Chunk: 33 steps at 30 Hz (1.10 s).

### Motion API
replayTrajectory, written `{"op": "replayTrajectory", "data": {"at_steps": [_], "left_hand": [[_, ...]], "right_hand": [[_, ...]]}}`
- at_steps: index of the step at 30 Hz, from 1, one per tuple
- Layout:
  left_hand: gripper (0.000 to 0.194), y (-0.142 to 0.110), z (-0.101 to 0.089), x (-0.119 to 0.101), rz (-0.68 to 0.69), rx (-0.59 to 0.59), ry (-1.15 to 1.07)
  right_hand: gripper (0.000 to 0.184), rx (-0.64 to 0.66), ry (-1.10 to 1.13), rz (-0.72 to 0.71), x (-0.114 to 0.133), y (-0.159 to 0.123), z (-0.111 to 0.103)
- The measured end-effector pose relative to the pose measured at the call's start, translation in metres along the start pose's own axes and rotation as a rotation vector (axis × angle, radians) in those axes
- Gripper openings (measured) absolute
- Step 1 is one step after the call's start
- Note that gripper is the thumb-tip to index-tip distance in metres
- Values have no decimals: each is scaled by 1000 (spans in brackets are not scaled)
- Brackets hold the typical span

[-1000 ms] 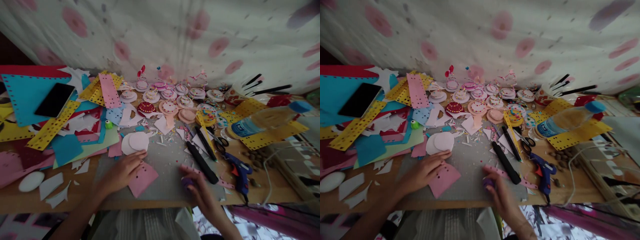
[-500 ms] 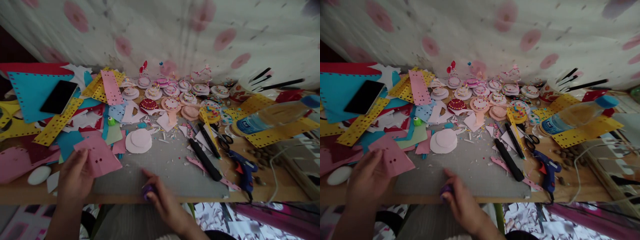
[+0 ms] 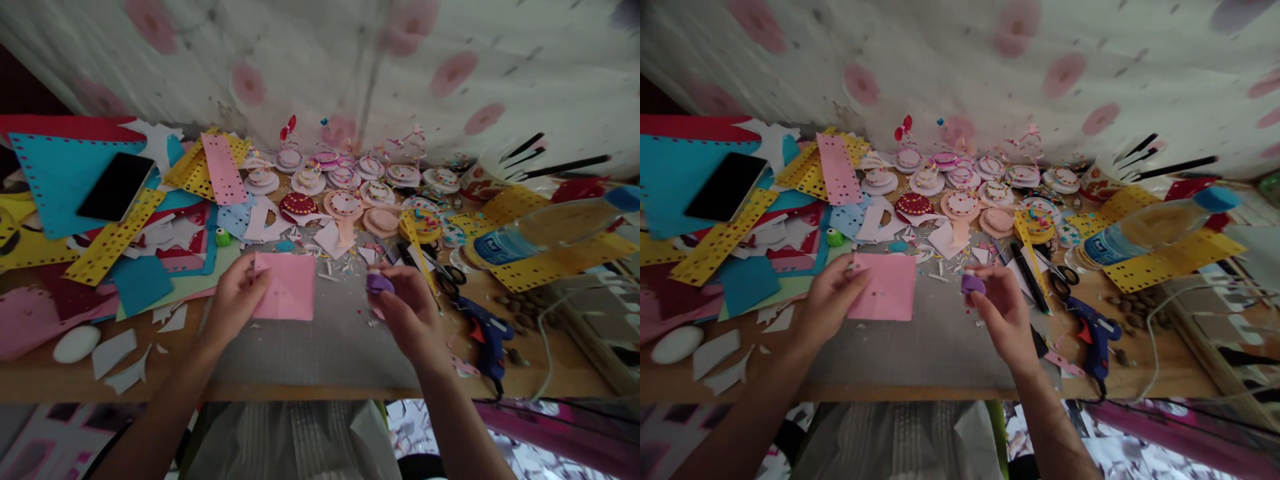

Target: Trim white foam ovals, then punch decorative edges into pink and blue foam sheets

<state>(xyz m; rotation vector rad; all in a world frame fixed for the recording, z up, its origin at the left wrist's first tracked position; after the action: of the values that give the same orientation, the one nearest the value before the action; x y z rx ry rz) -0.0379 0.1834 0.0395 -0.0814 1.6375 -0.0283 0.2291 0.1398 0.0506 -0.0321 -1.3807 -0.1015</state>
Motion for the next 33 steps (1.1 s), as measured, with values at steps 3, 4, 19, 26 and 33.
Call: {"op": "replayTrajectory", "data": {"at_steps": [3,4,19,26,33], "left_hand": [[23,21,36,-4,17,150,-42],[25,25,44,-2,1,179,-83],[16,27,56,27,-269,335,-285],[16,32,34,29,-143,103,-186],[24,33,25,16,-4,42,-25]], "right_hand": [[24,116,252,-29,-2,39,29],[24,133,311,-18,-6,48,34],[35,244,241,87,-35,43,45],[30,178,178,122,-38,46,35],[28,180,165,231,-49,46,37]]}}
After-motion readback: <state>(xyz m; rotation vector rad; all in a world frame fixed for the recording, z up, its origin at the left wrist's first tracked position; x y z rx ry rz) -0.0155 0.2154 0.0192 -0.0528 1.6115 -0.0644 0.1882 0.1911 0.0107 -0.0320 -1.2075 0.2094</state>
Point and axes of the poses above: each hand's wrist, its own y-axis towards the middle knuckle, its own z-axis out of the palm, x = y × z, the point moved 7 cm from there along y, towards the middle knuckle, and after that the axes turned 1 degree about y, right-handed, at the moved point
